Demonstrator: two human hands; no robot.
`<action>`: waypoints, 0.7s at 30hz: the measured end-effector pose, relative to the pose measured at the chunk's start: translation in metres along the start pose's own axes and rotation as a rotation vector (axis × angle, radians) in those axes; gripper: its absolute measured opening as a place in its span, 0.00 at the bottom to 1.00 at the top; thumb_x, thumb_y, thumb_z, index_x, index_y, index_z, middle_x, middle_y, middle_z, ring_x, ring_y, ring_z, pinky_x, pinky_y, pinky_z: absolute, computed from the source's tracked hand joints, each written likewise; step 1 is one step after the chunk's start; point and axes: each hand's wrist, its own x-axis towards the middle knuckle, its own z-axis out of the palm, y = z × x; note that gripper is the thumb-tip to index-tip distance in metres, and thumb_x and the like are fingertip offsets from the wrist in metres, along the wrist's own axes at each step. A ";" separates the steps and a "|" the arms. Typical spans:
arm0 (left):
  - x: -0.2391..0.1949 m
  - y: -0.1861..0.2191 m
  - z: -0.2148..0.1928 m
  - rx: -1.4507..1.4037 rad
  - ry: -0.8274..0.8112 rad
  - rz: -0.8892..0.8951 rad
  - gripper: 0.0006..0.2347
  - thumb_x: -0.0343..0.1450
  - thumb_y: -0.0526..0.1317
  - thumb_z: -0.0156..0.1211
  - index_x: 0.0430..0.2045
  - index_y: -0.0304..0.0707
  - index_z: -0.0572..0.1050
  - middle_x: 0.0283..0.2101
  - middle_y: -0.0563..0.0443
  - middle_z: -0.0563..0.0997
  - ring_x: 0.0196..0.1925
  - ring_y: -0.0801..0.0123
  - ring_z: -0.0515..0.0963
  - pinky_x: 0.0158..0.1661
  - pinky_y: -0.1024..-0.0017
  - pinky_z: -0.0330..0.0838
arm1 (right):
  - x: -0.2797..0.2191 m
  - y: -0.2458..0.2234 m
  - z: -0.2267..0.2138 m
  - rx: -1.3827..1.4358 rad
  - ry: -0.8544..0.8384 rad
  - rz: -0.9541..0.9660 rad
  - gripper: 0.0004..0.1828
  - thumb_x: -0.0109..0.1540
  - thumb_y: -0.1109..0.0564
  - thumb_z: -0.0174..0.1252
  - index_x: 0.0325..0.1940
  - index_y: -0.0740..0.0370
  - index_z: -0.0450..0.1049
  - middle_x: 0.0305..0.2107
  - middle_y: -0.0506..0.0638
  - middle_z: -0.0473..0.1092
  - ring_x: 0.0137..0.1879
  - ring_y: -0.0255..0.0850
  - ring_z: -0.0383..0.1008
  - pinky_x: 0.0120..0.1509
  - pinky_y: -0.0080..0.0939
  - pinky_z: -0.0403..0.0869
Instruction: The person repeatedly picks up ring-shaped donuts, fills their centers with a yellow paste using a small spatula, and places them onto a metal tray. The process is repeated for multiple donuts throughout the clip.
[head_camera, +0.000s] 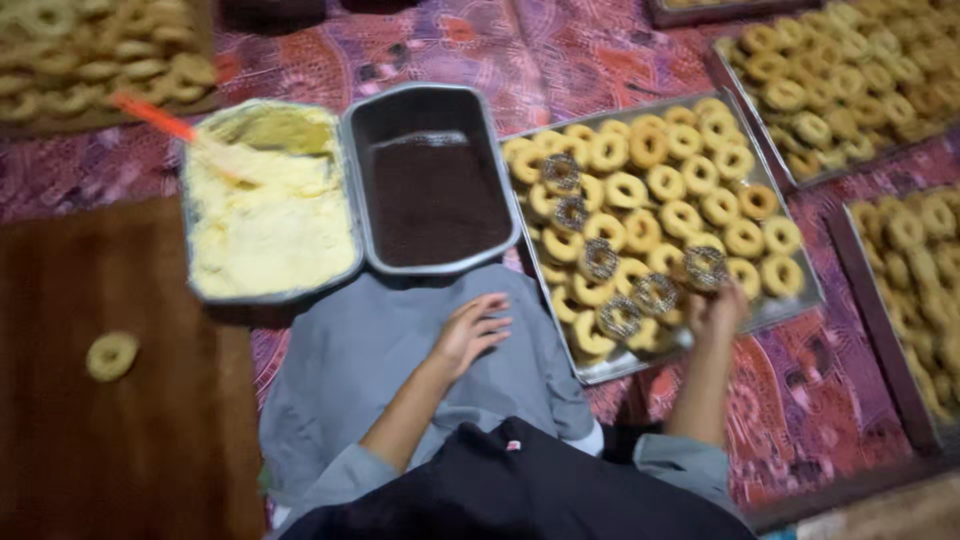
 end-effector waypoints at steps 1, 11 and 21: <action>-0.016 0.006 -0.031 -0.075 0.098 0.062 0.18 0.75 0.44 0.50 0.57 0.34 0.73 0.57 0.44 0.77 0.54 0.57 0.79 0.54 0.59 0.75 | 0.008 0.000 0.003 -0.029 0.020 -0.027 0.11 0.69 0.64 0.51 0.54 0.65 0.74 0.44 0.57 0.75 0.38 0.45 0.80 0.35 0.41 0.83; -0.194 0.083 -0.353 -0.054 1.330 0.895 0.08 0.82 0.42 0.58 0.49 0.40 0.77 0.39 0.52 0.74 0.41 0.63 0.70 0.44 0.62 0.63 | -0.099 0.036 0.072 -0.778 0.515 -0.885 0.08 0.59 0.71 0.54 0.41 0.69 0.74 0.44 0.55 0.70 0.53 0.51 0.72 0.57 0.53 0.76; -0.241 0.197 -0.437 1.025 1.607 -0.206 0.34 0.66 0.57 0.66 0.69 0.75 0.60 0.68 0.36 0.57 0.67 0.34 0.58 0.60 0.38 0.58 | -0.187 0.090 0.157 -0.998 0.003 -0.937 0.22 0.58 0.76 0.45 0.51 0.72 0.77 0.54 0.62 0.66 0.61 0.52 0.71 0.64 0.52 0.75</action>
